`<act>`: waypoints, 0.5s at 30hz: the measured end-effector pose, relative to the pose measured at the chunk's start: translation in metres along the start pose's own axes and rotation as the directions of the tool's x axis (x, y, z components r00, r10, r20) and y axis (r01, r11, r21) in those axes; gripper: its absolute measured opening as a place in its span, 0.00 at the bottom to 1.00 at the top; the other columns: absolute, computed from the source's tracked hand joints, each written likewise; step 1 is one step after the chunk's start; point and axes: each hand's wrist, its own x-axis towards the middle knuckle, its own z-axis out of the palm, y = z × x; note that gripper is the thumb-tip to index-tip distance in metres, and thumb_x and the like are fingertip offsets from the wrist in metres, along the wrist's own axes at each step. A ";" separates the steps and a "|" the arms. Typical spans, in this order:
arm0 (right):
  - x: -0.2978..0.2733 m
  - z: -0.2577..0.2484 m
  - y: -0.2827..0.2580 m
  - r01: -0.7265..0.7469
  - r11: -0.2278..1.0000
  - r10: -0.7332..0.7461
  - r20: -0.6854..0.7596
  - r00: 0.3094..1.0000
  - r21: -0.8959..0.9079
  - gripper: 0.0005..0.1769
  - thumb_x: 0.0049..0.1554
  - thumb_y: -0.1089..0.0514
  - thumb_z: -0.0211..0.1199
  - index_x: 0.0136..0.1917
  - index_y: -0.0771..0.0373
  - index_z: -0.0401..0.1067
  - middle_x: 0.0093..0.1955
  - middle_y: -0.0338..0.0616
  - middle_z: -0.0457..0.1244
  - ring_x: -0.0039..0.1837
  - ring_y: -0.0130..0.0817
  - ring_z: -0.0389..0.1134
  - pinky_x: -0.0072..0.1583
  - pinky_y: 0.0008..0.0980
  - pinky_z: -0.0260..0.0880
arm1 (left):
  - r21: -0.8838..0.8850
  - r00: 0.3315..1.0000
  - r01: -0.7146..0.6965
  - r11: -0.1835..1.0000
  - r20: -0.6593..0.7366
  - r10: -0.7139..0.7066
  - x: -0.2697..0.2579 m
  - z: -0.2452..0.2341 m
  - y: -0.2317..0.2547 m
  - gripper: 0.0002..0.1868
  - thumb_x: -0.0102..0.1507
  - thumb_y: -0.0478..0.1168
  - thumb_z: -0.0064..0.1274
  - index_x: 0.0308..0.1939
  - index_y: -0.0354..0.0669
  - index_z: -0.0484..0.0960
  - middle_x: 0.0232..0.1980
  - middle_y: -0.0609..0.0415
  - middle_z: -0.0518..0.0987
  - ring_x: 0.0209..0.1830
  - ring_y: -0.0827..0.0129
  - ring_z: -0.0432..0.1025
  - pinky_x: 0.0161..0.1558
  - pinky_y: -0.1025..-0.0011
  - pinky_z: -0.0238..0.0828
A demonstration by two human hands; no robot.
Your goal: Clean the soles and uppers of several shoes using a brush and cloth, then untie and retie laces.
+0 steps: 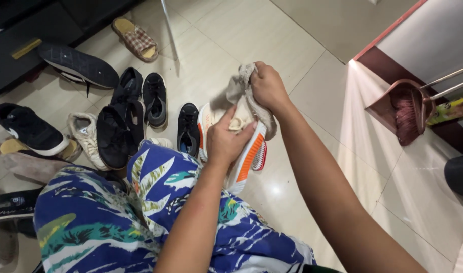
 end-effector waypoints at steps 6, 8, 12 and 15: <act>0.034 -0.017 0.057 0.021 0.999 -0.025 0.107 0.994 0.038 0.14 0.64 0.59 0.53 0.44 0.71 0.73 0.39 0.54 0.67 0.47 0.47 0.68 0.51 0.45 0.70 | -0.031 0.998 -0.013 0.999 0.062 0.015 -0.002 0.007 -0.004 0.39 0.53 0.55 0.70 0.62 0.38 0.79 0.44 0.42 0.87 0.43 0.61 0.84 0.45 0.67 0.79; 0.031 -0.038 0.046 -0.125 0.925 0.109 0.066 0.992 0.358 0.13 0.65 0.59 0.53 0.45 0.70 0.74 0.40 0.51 0.67 0.46 0.45 0.68 0.49 0.43 0.71 | -0.060 0.999 0.018 0.998 0.041 -0.016 0.000 0.006 -0.001 0.37 0.54 0.54 0.69 0.63 0.39 0.79 0.44 0.43 0.87 0.43 0.63 0.84 0.45 0.68 0.79; -0.019 -0.079 -0.024 -0.148 0.387 0.287 0.033 0.957 0.910 0.13 0.65 0.56 0.51 0.53 0.67 0.73 0.51 0.51 0.69 0.50 0.42 0.73 0.48 0.42 0.80 | -0.199 0.997 0.077 0.977 0.010 -0.076 0.011 0.006 -0.007 0.34 0.57 0.51 0.66 0.64 0.42 0.78 0.43 0.47 0.89 0.40 0.68 0.84 0.43 0.70 0.80; -0.040 -0.062 -0.011 -0.145 0.460 0.142 0.089 0.986 0.876 0.19 0.67 0.53 0.49 0.62 0.68 0.71 0.59 0.53 0.68 0.55 0.39 0.73 0.54 0.37 0.78 | -0.225 0.998 0.063 0.972 0.006 -0.064 0.013 0.014 -0.016 0.33 0.57 0.51 0.67 0.63 0.41 0.79 0.44 0.48 0.88 0.42 0.71 0.84 0.45 0.71 0.79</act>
